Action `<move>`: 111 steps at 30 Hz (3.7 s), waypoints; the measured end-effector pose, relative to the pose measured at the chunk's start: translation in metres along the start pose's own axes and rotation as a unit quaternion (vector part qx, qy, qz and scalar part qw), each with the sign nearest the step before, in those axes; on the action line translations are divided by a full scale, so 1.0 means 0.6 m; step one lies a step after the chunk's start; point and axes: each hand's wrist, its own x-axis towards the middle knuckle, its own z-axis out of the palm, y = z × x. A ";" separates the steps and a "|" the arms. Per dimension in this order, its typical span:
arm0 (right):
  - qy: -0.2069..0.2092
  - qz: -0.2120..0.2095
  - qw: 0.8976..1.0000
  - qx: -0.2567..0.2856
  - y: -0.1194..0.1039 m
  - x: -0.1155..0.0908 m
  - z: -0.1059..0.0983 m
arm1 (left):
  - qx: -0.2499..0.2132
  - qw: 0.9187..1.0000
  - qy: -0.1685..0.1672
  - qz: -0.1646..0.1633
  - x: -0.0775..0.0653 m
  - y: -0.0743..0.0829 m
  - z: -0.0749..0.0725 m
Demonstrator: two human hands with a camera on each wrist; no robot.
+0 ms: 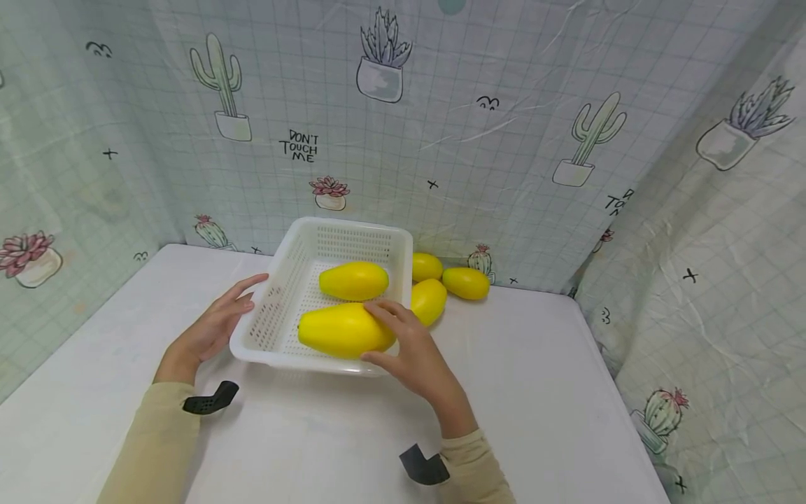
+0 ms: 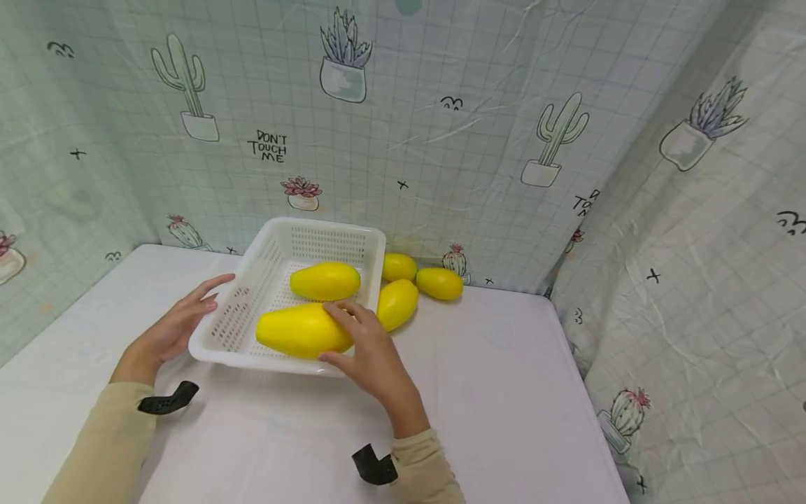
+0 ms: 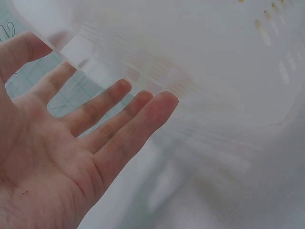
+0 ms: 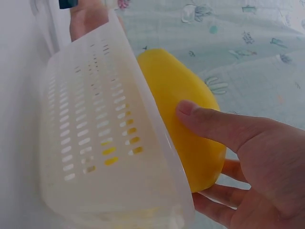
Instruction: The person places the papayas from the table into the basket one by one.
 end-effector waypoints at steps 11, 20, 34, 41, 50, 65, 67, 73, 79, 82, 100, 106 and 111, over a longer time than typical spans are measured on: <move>0.027 0.002 0.998 -0.051 -0.004 0.004 0.014 | 0.006 1.000 -0.016 0.006 -0.005 0.013 0.006; 0.039 0.003 0.997 -0.067 -0.003 0.010 0.021 | 0.000 1.000 -0.020 0.008 0.000 0.008 0.001; 0.033 0.000 0.996 -0.079 0.001 0.013 0.033 | -0.003 1.000 -0.012 0.012 0.003 -0.007 -0.006; 0.023 0.004 0.997 -0.079 0.001 0.015 0.037 | -0.003 1.000 -0.009 0.007 0.003 -0.006 -0.005; 0.016 0.010 0.996 -0.089 0.008 0.023 0.044 | -0.002 1.000 -0.013 0.007 0.005 -0.003 -0.007; 0.016 0.007 0.995 -0.095 0.012 0.023 0.049 | -0.002 1.000 -0.015 0.012 0.001 -0.001 -0.002; 0.015 0.006 0.995 -0.095 0.013 0.022 0.050 | 0.010 1.000 -0.012 0.009 -0.001 0.002 0.001; 0.008 0.007 0.996 -0.094 0.013 0.022 0.050 | 0.043 0.999 0.000 0.000 -0.004 0.009 0.008; -0.001 0.012 0.995 -0.094 0.010 0.024 0.047 | 0.042 0.999 -0.004 0.001 -0.004 0.012 0.008; -0.009 0.018 0.995 -0.099 0.009 0.025 0.046 | 0.036 0.999 -0.008 0.003 -0.004 0.012 0.007; -0.024 0.029 0.993 -0.110 0.010 0.028 0.045 | 0.028 0.999 -0.022 0.010 -0.002 0.013 0.007; -0.022 0.038 0.993 -0.105 0.009 0.029 0.047 | 0.025 0.999 -0.026 0.011 -0.001 0.012 0.005; -0.021 0.035 0.994 -0.106 0.011 0.028 0.047 | 0.020 0.999 -0.026 0.014 -0.001 0.007 0.003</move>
